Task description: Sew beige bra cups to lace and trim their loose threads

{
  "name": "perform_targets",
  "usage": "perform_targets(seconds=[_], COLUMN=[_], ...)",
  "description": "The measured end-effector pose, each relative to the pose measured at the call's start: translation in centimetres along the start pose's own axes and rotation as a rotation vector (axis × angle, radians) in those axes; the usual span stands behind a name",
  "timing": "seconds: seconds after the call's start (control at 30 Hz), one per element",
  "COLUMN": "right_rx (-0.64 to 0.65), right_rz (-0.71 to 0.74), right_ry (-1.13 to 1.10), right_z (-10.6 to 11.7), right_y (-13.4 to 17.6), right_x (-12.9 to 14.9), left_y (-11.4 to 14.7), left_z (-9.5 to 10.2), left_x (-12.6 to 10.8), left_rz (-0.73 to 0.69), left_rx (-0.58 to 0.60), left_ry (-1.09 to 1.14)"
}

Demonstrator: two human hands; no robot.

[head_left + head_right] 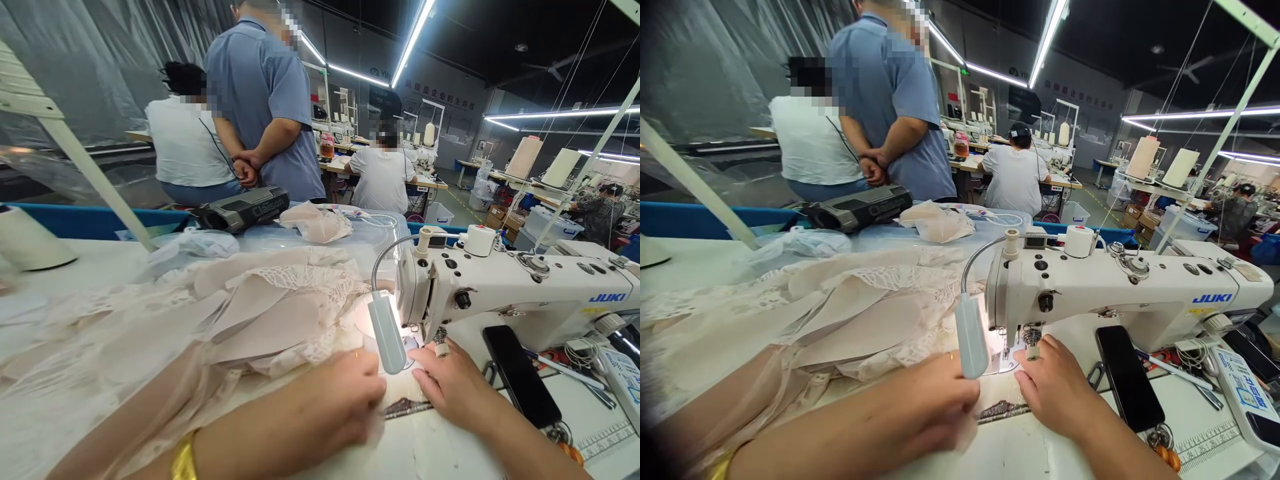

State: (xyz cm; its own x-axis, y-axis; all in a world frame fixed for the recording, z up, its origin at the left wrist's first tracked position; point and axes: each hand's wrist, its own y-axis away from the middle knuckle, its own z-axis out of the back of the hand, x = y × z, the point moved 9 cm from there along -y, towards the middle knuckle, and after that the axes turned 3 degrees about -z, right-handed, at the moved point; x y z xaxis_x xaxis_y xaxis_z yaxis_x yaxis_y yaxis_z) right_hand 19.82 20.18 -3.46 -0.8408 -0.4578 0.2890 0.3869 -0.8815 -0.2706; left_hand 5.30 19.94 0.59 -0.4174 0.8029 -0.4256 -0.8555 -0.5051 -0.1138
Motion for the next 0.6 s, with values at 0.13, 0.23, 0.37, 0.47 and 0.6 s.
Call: perform_targets(seconds=[0.13,0.23,0.37,0.47,0.6], right_rx=[-0.002,-0.013,-0.02,-0.019,-0.034], right_rz=[0.011,0.015,0.019,0.021,0.03], right_ry=[0.007,0.007,0.006,-0.005,-0.034], right_z=[0.0,0.1,0.1,0.1,0.2], right_y=[-0.1,-0.1,-0.1,-0.1,-0.1], right_x=[0.1,0.2,0.2,0.1,0.1], left_y=[-1.7,-2.2,-2.2,-2.3,-2.5], left_z=[1.2,0.8,0.8,0.7,0.4], left_x=[1.2,1.0,-0.2,-0.5,-0.2], left_rz=[-0.117,-0.15,-0.154,-0.163,-0.191], left_rx=[-0.257,-0.274,-0.347,-0.393,-0.452], left_ry=[-0.003,0.004,0.0,-0.007,-0.035])
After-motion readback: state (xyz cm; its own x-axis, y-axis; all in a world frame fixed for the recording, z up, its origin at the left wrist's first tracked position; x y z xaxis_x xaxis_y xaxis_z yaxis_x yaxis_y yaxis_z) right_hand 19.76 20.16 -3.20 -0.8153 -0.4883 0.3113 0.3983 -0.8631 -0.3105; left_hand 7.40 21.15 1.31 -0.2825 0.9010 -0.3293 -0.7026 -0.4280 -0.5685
